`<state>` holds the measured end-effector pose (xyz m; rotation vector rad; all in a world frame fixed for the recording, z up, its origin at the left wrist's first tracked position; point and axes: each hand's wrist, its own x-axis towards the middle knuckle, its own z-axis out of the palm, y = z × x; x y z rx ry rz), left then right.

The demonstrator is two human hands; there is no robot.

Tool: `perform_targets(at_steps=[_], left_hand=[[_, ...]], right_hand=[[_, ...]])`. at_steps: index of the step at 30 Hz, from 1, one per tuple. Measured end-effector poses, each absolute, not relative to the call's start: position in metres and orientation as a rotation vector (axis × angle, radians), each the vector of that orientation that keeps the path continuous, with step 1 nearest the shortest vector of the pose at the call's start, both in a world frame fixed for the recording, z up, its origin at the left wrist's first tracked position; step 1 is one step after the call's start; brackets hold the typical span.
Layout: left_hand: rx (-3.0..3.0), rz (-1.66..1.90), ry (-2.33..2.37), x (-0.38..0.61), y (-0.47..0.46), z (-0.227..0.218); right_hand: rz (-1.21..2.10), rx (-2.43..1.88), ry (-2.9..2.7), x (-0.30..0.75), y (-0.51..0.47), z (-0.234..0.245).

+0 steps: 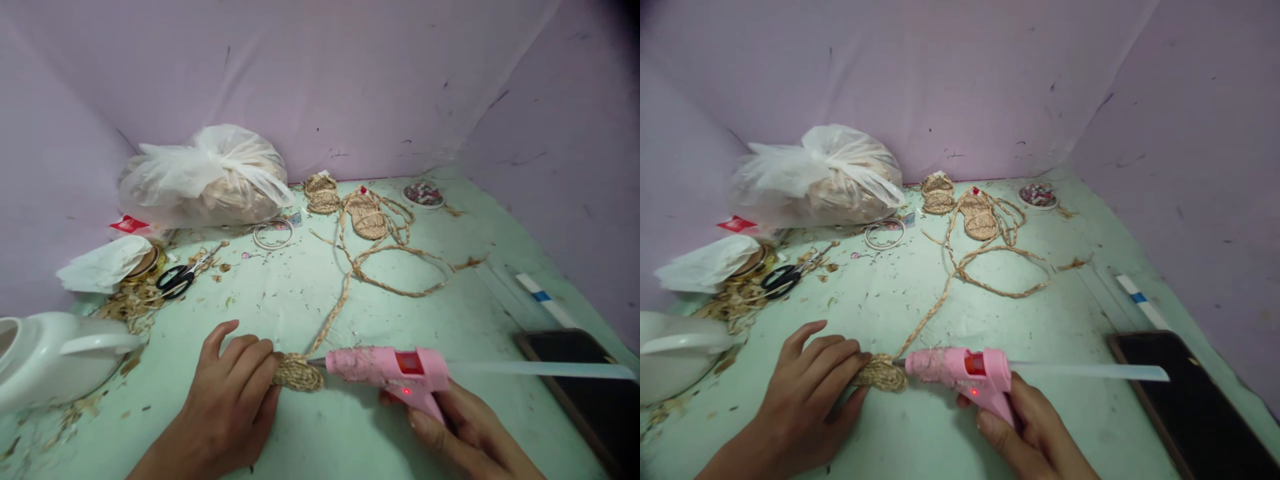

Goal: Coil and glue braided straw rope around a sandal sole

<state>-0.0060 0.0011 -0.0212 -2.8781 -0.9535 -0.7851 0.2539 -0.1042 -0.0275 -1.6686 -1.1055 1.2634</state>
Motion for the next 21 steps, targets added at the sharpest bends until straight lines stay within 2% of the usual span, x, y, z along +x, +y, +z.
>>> perform_targets(at_steps=[8,21], left_hand=[[-2.873,-0.801,-0.95,-0.0042,0.001,-0.0208],[-2.836,-0.796,-0.961,-0.0051,0.0025,-0.0184]], right_hand=[[1.408,-1.599,-1.216,0.2622,-0.1015,-0.0292],[1.306,-1.595,-1.252,0.2574,-0.0967,-0.0208]])
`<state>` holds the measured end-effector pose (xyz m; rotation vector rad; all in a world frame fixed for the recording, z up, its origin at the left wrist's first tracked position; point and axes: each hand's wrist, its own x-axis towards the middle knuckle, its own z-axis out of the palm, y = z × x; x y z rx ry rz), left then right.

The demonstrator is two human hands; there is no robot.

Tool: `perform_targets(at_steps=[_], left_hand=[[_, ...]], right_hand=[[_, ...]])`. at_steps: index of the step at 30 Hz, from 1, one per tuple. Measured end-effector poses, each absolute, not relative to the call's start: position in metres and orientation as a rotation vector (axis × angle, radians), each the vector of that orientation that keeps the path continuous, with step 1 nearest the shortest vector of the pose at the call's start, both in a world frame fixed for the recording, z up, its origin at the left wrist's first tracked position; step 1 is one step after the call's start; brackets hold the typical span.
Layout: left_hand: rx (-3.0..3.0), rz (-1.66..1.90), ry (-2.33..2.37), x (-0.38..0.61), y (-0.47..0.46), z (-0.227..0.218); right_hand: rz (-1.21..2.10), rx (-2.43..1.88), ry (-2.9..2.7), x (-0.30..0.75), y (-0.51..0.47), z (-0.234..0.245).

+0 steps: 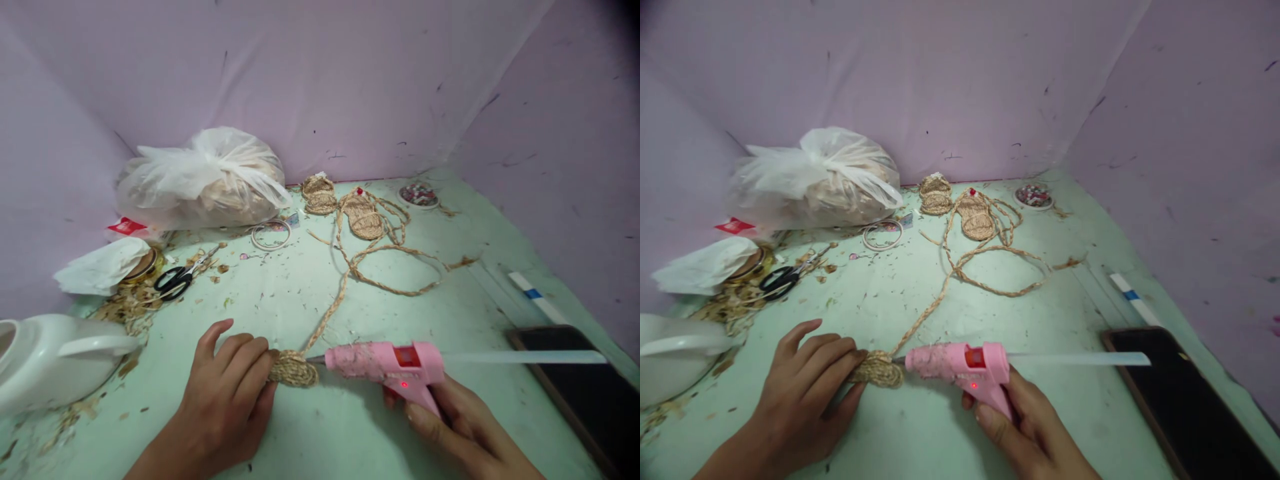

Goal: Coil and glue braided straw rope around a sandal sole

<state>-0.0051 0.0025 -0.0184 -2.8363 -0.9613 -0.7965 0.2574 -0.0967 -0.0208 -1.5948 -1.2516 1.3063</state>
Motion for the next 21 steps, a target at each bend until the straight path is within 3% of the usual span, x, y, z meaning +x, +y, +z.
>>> perform_targets(at_steps=[21], left_hand=[[-2.794,-0.897,-1.042,-0.0108,0.0056,-0.0208]], right_hand=[[1.232,-1.596,-1.114,0.2507,-0.0969,-0.0163]])
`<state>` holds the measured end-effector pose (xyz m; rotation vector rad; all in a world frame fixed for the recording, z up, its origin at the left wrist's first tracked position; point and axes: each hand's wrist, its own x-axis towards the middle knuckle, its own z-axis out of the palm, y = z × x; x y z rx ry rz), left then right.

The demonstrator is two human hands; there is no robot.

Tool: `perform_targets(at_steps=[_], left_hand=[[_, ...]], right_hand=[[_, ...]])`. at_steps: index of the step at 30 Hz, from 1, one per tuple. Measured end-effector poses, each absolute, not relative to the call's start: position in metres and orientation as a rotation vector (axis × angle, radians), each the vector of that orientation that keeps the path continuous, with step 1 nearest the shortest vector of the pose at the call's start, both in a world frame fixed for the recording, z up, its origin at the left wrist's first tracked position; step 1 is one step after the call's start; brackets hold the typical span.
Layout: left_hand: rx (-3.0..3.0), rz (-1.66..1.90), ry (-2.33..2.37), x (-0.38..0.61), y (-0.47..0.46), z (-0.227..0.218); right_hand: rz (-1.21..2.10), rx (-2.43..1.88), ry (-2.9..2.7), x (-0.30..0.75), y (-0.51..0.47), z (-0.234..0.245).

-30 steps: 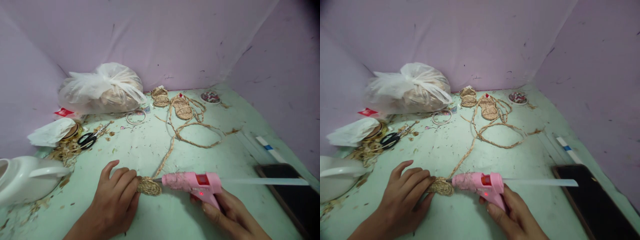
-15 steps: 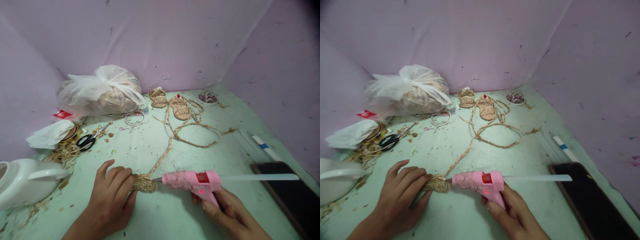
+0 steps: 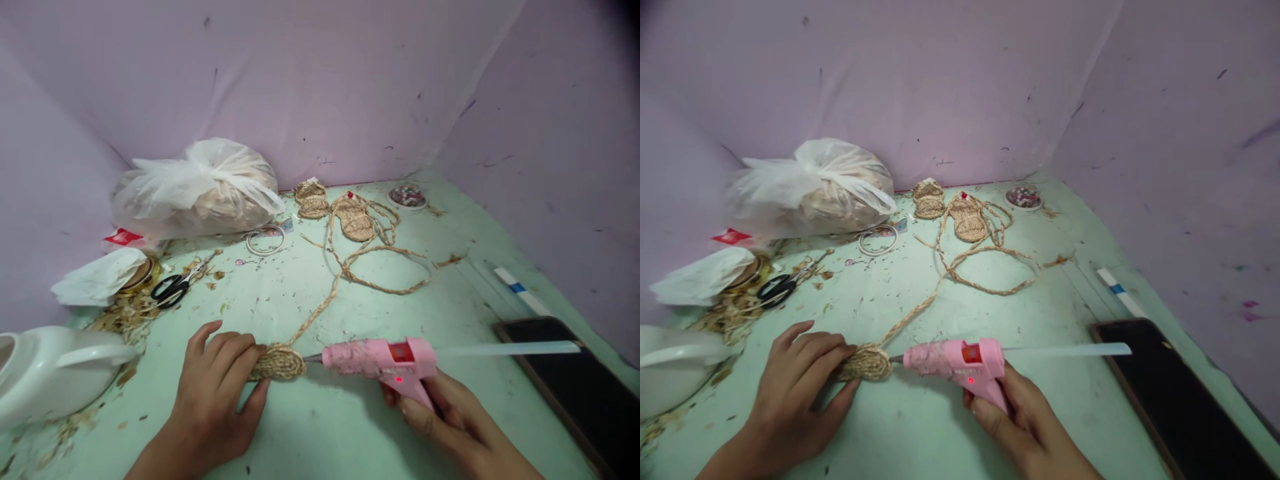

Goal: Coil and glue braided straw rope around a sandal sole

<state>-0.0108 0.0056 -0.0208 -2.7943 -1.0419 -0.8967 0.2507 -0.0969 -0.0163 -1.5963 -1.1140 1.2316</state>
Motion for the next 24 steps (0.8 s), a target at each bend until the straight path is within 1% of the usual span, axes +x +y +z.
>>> perform_targets(at_steps=[24], left_hand=[[-2.785,-0.956,-1.085,-0.0076,0.0066,-0.0167]], right_hand=[[1.257,-1.541,-1.103,0.25,-0.0976,-0.0171]])
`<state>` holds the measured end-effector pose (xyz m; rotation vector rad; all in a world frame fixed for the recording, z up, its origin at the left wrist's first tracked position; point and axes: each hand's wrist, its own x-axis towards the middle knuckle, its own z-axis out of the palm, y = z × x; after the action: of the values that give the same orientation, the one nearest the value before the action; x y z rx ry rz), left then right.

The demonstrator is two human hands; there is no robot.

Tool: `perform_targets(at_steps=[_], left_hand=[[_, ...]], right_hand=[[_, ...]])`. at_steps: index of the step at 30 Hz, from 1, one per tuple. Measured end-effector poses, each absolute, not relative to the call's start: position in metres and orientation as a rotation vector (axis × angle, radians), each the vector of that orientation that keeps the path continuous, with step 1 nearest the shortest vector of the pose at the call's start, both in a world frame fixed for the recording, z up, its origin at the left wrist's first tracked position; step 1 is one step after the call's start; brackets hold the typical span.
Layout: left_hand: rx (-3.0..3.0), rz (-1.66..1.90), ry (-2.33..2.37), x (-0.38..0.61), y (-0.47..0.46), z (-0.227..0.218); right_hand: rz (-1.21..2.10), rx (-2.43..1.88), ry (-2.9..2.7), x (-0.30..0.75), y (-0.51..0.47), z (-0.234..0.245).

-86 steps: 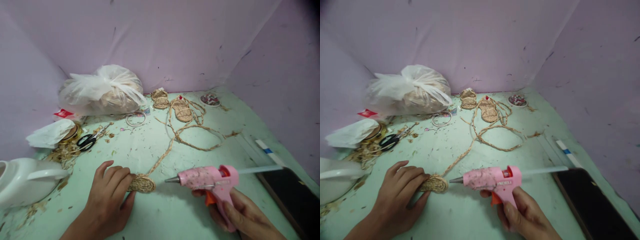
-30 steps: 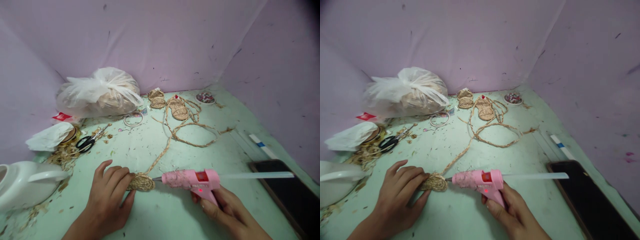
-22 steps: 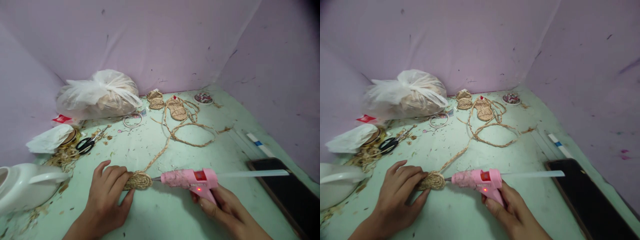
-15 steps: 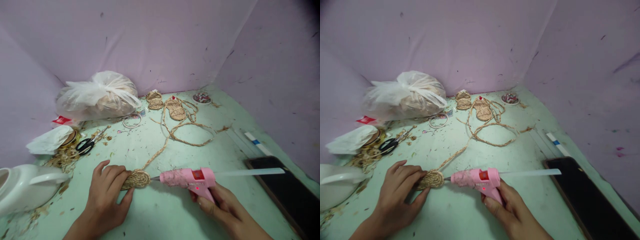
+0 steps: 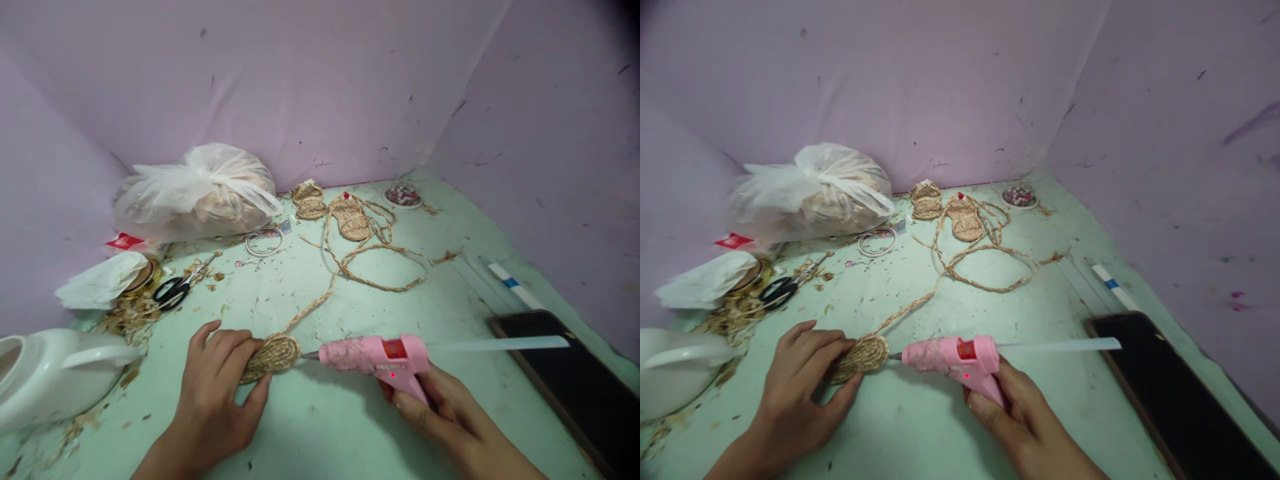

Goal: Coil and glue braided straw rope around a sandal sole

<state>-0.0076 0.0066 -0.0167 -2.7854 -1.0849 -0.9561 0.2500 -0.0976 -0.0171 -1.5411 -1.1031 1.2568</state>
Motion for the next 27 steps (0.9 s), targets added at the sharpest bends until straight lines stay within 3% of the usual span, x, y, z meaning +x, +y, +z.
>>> perform_targets(at_steps=[27], left_hand=[[-2.779,-0.957,-1.206,-0.004,0.001,-0.019]], right_hand=[[1.246,-1.538,-1.232,0.263,-0.098,-0.019]])
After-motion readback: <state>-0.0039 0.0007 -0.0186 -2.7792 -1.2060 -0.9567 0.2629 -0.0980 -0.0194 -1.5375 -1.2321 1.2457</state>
